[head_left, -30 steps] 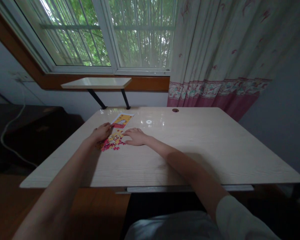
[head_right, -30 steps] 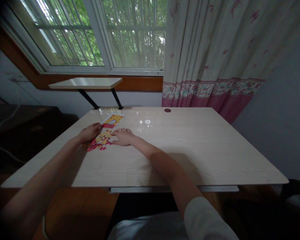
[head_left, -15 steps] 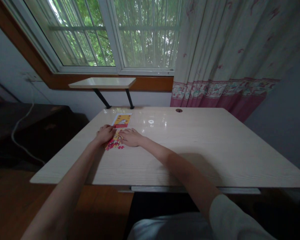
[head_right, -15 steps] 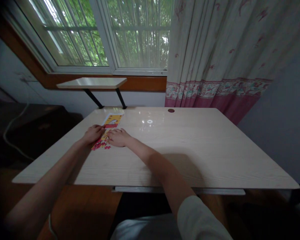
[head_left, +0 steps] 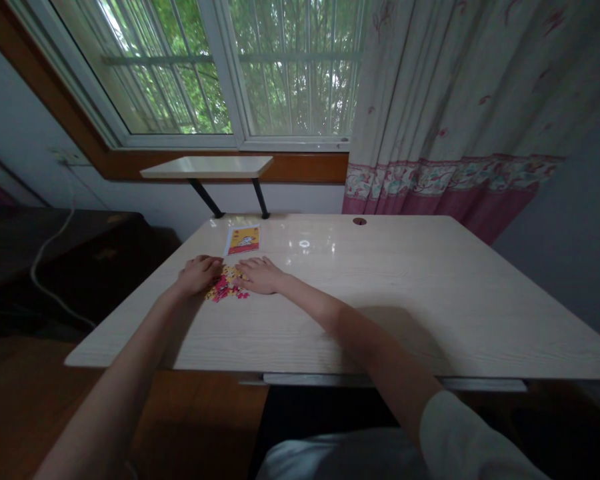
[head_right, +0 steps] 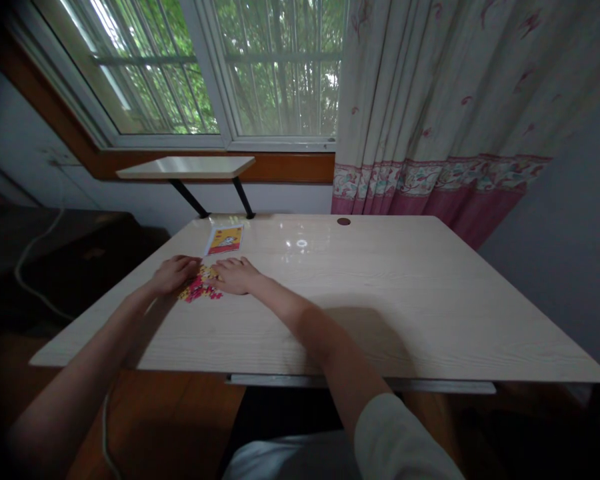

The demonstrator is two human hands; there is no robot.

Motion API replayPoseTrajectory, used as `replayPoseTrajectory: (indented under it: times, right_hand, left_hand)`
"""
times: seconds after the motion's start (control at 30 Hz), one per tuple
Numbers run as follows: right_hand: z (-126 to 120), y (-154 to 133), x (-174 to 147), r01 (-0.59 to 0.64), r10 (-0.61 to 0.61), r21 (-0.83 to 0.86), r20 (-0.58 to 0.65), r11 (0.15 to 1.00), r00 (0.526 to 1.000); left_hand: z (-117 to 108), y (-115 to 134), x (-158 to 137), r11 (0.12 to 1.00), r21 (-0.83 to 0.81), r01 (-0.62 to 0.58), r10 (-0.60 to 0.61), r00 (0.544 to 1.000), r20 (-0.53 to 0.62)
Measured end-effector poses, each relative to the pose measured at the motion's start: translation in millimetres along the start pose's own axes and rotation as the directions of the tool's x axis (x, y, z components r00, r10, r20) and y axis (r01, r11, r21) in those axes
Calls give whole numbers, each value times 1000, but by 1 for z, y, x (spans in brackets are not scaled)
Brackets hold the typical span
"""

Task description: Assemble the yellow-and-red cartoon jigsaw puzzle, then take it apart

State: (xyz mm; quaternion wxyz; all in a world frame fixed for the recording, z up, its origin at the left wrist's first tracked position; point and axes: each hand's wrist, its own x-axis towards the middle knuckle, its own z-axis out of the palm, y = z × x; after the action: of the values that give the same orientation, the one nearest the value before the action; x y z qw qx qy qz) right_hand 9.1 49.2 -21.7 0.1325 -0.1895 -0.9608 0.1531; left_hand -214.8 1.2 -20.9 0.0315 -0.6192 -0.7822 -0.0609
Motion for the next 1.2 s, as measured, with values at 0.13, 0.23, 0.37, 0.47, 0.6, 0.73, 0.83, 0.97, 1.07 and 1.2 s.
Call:
replayPoseTrajectory:
  times: [0.13, 0.23, 0.37, 0.47, 0.6, 0.73, 0.83, 0.97, 1.07, 1.2]
  right_hand:
    - [8, -2, 1, -45, 46, -31, 13, 998, 999]
    - [11, -3, 1, -38, 38, -30, 10, 999, 999]
    - [10, -3, -4, 0, 0, -1, 38, 1000, 999]
    - [6, -2, -10, 13, -14, 49, 19, 999, 1000]
    - [-6, 2, -23, 46, -46, 120, -4, 992, 999]
    - [-31, 12, -54, 103, -103, 135, -4, 985, 995]
    - [-54, 25, -89, 120, -117, 132, -25, 984, 993]
    - [-79, 49, -146, 87, -84, 102, -31, 991, 996]
    - [-90, 68, -185, -7, 8, 79, -21, 997, 1000]
    - [-99, 89, -226, -136, 136, 20, -8, 990, 991]
  left_hand:
    - [5, 10, -19, 1000, -30, -3, 6, 997, 75]
    - [9, 19, -27, 998, -57, -19, 23, 997, 72]
    - [12, 20, -23, 967, -172, -186, 186, 982, -16]
    - [8, 22, -8, 962, -157, -223, 212, 974, -84]
    - [-2, 44, 16, 988, -43, -149, 149, 989, 13]
    - [-9, 70, 31, 996, 41, -80, 73, 986, 153]
    - [-11, 76, 29, 996, 33, -79, 70, 976, 207]
    - [-15, 71, 18, 994, -14, -104, 105, 971, 213]
    - [-17, 67, 13, 993, -49, -105, 113, 971, 211]
    - [-18, 67, 15, 993, -45, -105, 112, 972, 207]
